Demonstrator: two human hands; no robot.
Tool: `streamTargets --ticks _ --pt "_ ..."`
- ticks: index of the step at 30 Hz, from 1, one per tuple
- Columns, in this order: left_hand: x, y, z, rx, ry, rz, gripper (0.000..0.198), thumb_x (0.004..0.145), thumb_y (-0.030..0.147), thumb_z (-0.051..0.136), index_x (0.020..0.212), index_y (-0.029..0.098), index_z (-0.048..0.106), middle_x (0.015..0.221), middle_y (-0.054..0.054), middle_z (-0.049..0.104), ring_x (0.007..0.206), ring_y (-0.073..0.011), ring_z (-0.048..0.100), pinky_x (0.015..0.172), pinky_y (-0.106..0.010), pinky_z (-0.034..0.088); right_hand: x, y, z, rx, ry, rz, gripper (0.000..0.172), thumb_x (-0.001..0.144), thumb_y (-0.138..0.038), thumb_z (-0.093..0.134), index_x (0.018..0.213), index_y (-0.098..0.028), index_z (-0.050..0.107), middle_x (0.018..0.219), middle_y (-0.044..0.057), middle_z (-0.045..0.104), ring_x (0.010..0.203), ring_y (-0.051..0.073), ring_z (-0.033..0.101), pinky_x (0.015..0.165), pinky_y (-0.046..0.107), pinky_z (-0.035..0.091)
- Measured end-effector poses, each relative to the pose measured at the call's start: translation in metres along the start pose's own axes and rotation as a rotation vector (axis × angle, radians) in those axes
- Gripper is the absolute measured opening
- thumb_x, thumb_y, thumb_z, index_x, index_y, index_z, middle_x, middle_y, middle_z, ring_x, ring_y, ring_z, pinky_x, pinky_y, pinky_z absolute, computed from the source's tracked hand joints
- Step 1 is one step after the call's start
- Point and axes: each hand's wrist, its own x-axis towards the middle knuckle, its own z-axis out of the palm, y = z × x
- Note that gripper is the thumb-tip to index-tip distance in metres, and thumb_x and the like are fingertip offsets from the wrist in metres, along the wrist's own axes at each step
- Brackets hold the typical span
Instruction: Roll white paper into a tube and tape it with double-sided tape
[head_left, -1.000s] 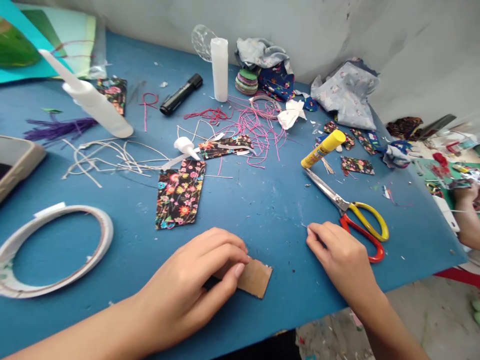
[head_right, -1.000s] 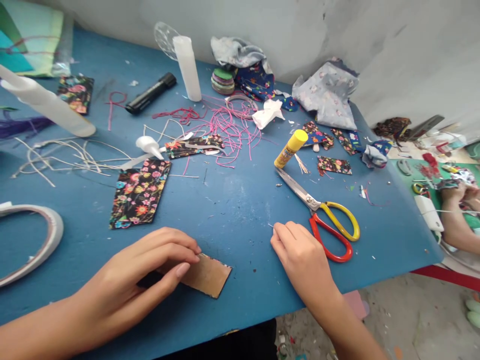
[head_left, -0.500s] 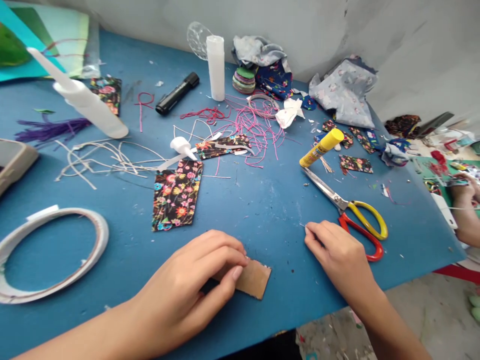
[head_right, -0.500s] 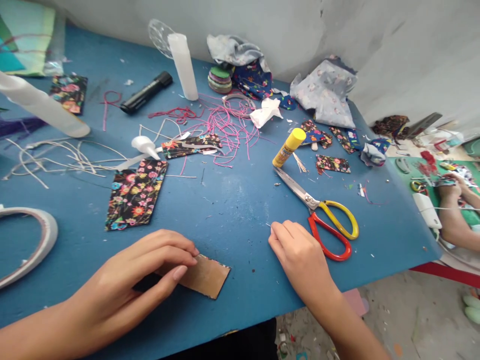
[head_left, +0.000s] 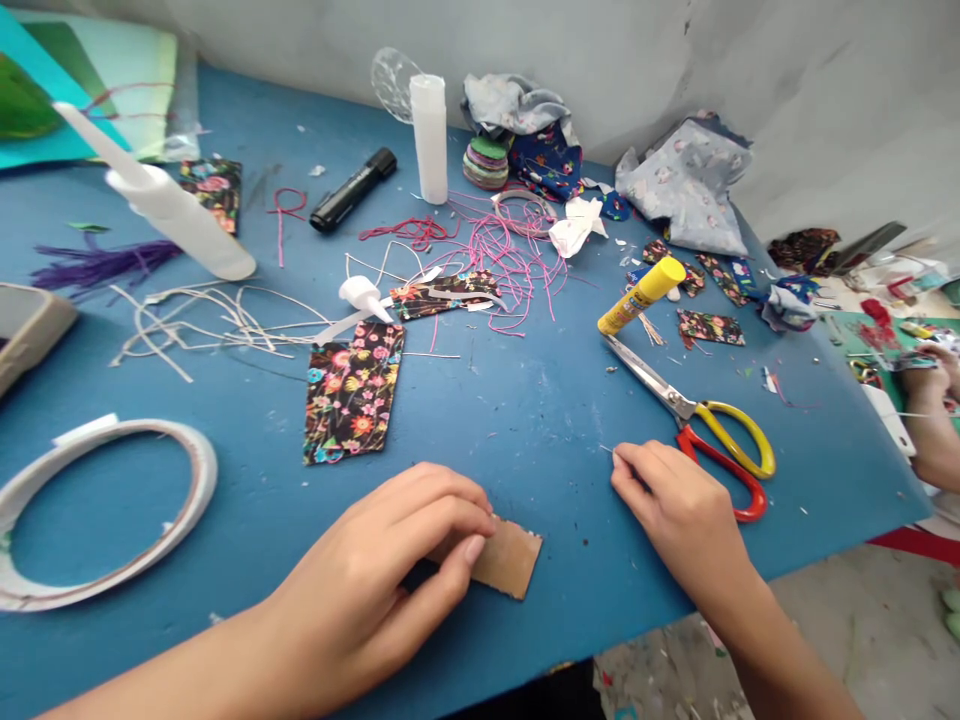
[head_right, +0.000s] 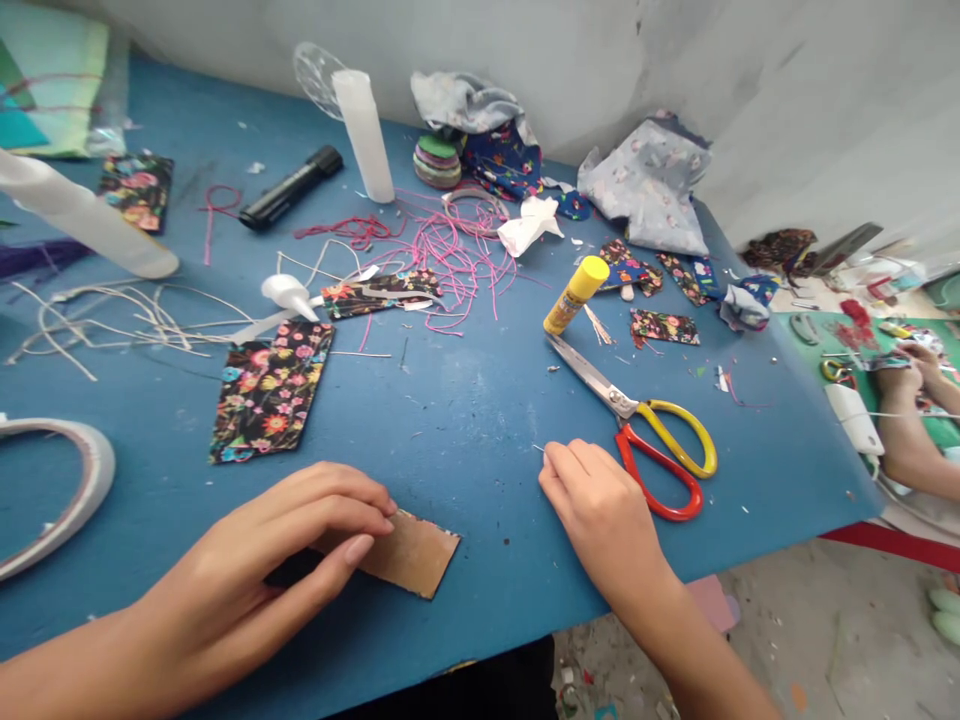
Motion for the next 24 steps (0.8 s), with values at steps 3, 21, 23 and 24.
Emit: streamTargets --ticks 3,21,23,24 --pt "-0.0001 -0.0001 0.0002 -0.004 0.007 0.001 0.017 0.09 0.01 0.046 0.097 0.02 0.058 0.093 -0.005 0.064 0.089 -0.0145 0.061 0.077 -0.025 0.052 0.0008 -0.0007 -0.0003 0.001 0.0 -0.029 0.021 0.093 -0.014 0.044 0.083 -0.017 0.062 0.074 0.004 0.061 0.067 0.016 0.056 0.069 0.03 0.044" --pt "0.0001 0.0003 -0.0005 -0.01 -0.013 0.008 0.018 0.09 0.008 0.045 0.097 0.019 0.056 0.094 -0.004 0.063 0.09 -0.0132 0.059 0.077 -0.023 0.051 0.0008 -0.0008 0.0007 -0.006 0.01 -0.056 0.02 0.092 -0.011 0.048 0.077 -0.016 0.061 0.073 0.004 0.058 0.066 0.015 0.053 0.067 0.029 0.041" --pt "0.0002 0.0003 -0.0005 -0.019 -0.012 0.005 0.018 0.09 0.007 0.045 0.097 0.019 0.056 0.094 -0.003 0.062 0.09 -0.0123 0.059 0.078 -0.022 0.05 0.0011 -0.0008 0.0013 -0.017 0.02 -0.057 0.019 0.091 -0.01 0.049 0.078 -0.015 0.061 0.073 0.003 0.058 0.066 0.015 0.052 0.067 0.029 0.041" --pt "0.0002 0.0003 -0.0005 -0.02 -0.013 0.006 0.018 0.09 0.007 0.045 0.097 0.019 0.056 0.094 -0.003 0.062 0.091 -0.0119 0.058 0.079 -0.022 0.05 0.0012 -0.0007 0.0015 -0.018 0.021 -0.058 0.018 0.091 -0.01 0.049 0.078 -0.015 0.061 0.073 0.003 0.057 0.066 0.015 0.052 0.066 0.029 0.041"
